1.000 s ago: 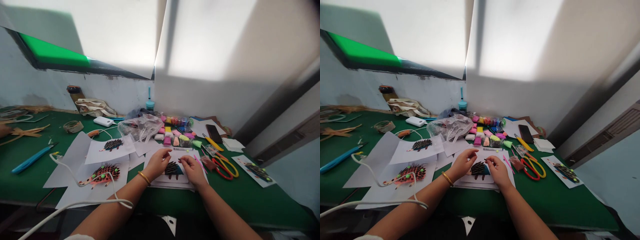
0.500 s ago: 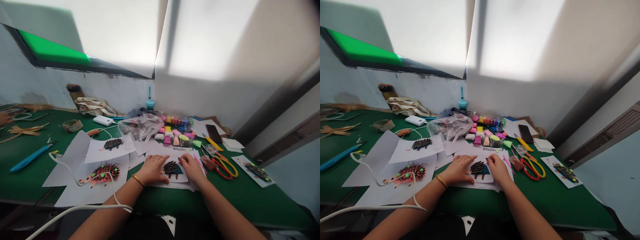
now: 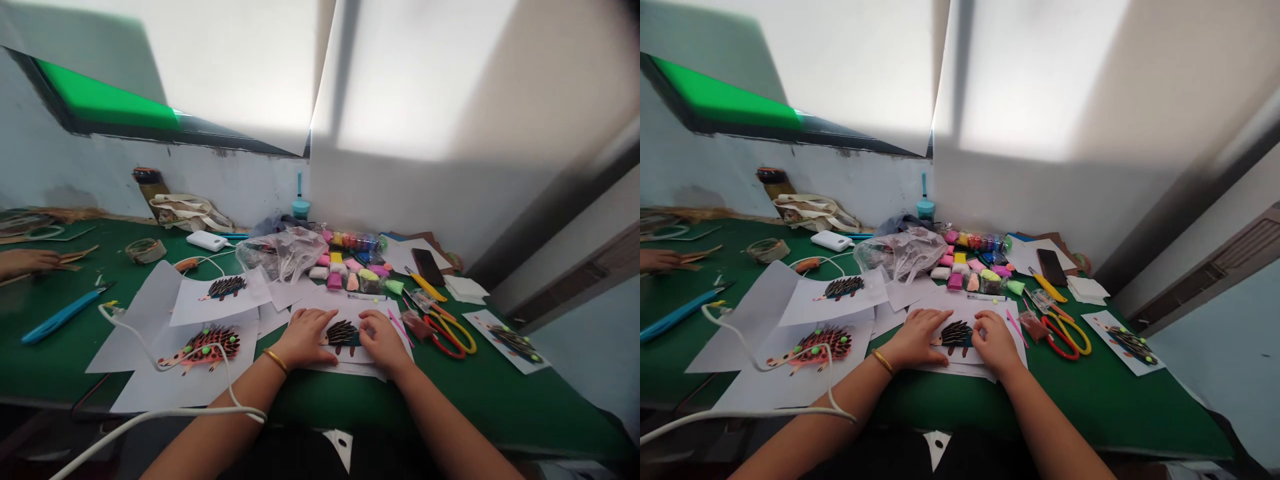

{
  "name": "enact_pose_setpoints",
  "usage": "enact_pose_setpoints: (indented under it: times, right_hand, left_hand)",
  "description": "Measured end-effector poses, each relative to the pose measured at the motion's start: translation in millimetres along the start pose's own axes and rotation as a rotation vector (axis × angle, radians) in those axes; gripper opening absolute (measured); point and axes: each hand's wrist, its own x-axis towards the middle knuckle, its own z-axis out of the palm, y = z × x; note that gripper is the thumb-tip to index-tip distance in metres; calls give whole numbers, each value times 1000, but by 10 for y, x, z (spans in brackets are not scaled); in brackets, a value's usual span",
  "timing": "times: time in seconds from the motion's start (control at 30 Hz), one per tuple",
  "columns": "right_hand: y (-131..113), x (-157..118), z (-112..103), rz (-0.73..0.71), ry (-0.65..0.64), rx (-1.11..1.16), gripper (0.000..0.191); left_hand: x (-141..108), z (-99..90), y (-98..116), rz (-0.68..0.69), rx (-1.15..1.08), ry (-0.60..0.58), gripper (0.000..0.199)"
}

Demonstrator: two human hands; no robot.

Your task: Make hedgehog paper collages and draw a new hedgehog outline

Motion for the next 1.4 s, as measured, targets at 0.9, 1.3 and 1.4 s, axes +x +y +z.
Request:
enact_pose_setpoints:
  times: [0.9,1.3,1.4]
  right_hand:
    - [-147,8,-34,-238,-89,-295,15]
    - [-49,-28,-46,-193,-44,-189,11]
    - [-31,-19,-19,-202,-59,-185,13]
  left_hand:
    - [-1,37,-26,-4,-12,14,106]
    - [5,63,-50,-7,-23,29,108]
    - [4,68,-51,-7,-25,26,107]
